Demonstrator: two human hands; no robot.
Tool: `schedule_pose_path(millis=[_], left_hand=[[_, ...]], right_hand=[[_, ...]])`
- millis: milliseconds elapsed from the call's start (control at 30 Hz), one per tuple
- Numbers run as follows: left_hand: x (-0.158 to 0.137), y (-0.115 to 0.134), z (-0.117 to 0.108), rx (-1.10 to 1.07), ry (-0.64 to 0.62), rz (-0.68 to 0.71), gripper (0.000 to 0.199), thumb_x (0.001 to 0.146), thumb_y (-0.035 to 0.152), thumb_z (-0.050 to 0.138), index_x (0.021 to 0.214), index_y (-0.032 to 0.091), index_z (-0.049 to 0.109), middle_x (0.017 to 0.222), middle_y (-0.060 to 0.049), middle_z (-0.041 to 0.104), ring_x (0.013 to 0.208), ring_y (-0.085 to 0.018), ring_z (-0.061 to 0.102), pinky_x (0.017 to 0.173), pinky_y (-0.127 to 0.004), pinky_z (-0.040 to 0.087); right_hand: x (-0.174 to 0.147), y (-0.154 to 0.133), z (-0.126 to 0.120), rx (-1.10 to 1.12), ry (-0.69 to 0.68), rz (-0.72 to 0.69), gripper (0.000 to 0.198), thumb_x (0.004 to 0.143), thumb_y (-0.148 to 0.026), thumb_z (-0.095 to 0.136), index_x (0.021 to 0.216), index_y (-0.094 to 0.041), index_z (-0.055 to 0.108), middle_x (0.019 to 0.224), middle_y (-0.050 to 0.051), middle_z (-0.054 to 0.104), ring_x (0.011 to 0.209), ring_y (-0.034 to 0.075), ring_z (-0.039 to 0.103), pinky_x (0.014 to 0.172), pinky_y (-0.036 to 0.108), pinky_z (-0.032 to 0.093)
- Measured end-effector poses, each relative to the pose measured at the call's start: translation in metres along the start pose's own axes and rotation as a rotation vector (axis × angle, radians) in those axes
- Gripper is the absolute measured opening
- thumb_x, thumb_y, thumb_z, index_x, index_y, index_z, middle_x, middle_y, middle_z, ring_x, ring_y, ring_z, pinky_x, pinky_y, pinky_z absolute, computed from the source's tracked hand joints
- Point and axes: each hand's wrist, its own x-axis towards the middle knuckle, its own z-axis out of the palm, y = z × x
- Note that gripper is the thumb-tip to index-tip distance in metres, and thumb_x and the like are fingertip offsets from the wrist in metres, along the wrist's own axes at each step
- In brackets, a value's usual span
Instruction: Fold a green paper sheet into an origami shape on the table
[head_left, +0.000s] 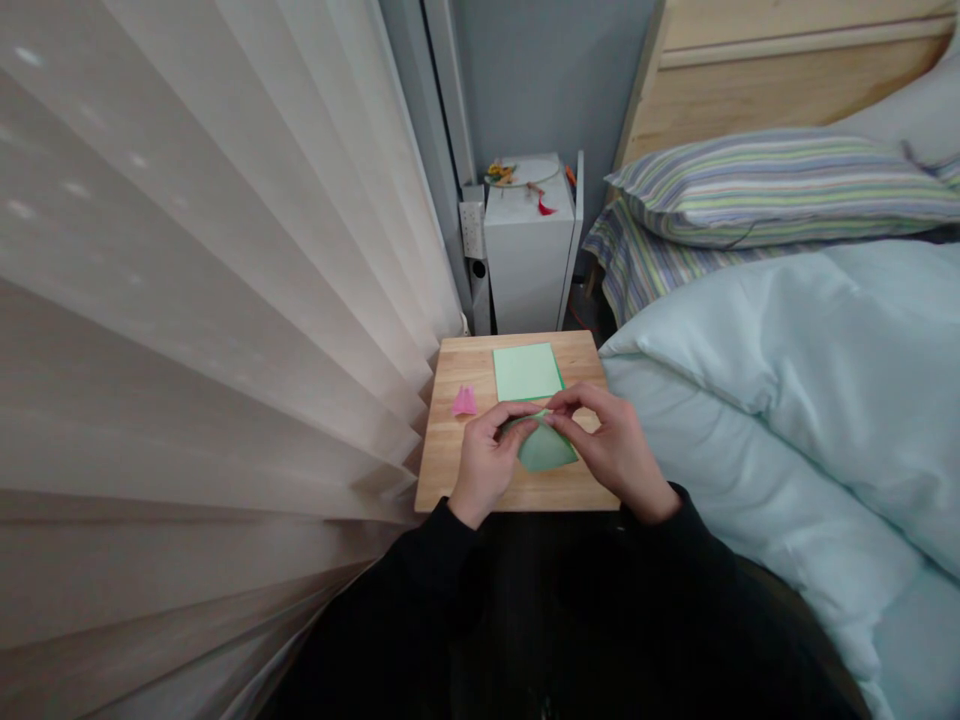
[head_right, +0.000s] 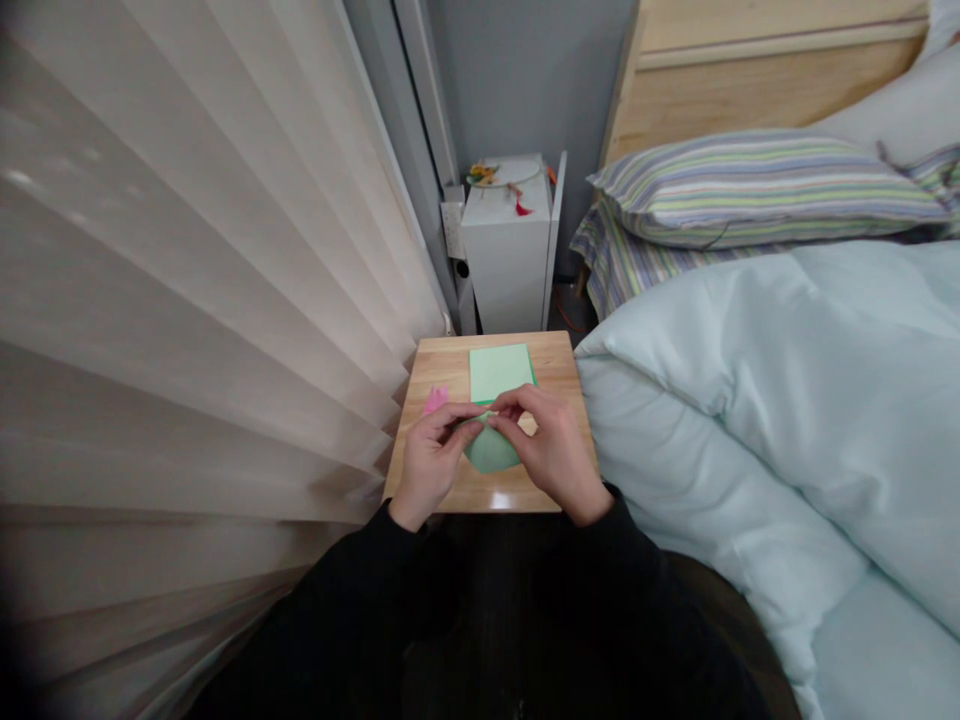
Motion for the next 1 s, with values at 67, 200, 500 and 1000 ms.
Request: schedule_pose_path(millis=[67,200,500,1000], left_hand=[[0.0,0.0013,0.0,-0.009,-0.005,0.008,0.01,0.088,0.021,0.071,0.095,0.02,0.078,0.097,-0.005,0.08,0.092,-0.02,0.074,0.088,-0.033,0.058],[0.0004,0.004,0.0004,-0.033,-0.005,0.019,0.008,0.088,0.022,0.071,0.092,0.02,0.078,0.098,-0.006,0.081,0.092,-0.021,0.075,0.089,-0.034,0.059],[0.0004,0.0025,-0.0004,0.018,0.019,0.006,0.015,0.087,0.033,0.075,0.091,0.019,0.08,0.093,-0.007,0.081,0.087,-0.022,0.076,0.085,-0.035,0.061],[-0.0003,0.0062,-0.0007,-0.012,-0.014,-0.011,0.015,0.087,0.033,0.076,0.091,0.02,0.081,0.093,-0.007,0.081,0.088,-0.022,0.076,0.087,-0.037,0.062]], right_hand=[[-0.0002,0.0009,0.0005,0.037,0.006,0.037,0.006,0.089,-0.027,0.073,0.088,-0.022,0.068,0.081,0.001,0.071,0.077,0.018,0.066,0.073,0.032,0.053],[-0.0008,0.0021,0.0012,0.064,0.001,0.085,0.01,0.088,-0.029,0.074,0.085,-0.022,0.068,0.079,0.001,0.071,0.075,0.018,0.066,0.073,0.033,0.054],[-0.0006,0.0016,0.0005,0.117,-0.013,0.136,0.017,0.087,-0.037,0.074,0.082,-0.021,0.069,0.077,0.002,0.072,0.075,0.018,0.067,0.074,0.034,0.055],[-0.0007,0.0037,0.0001,0.2,-0.066,0.206,0.019,0.085,-0.039,0.075,0.085,-0.02,0.07,0.079,0.001,0.07,0.075,0.017,0.066,0.072,0.032,0.055]])
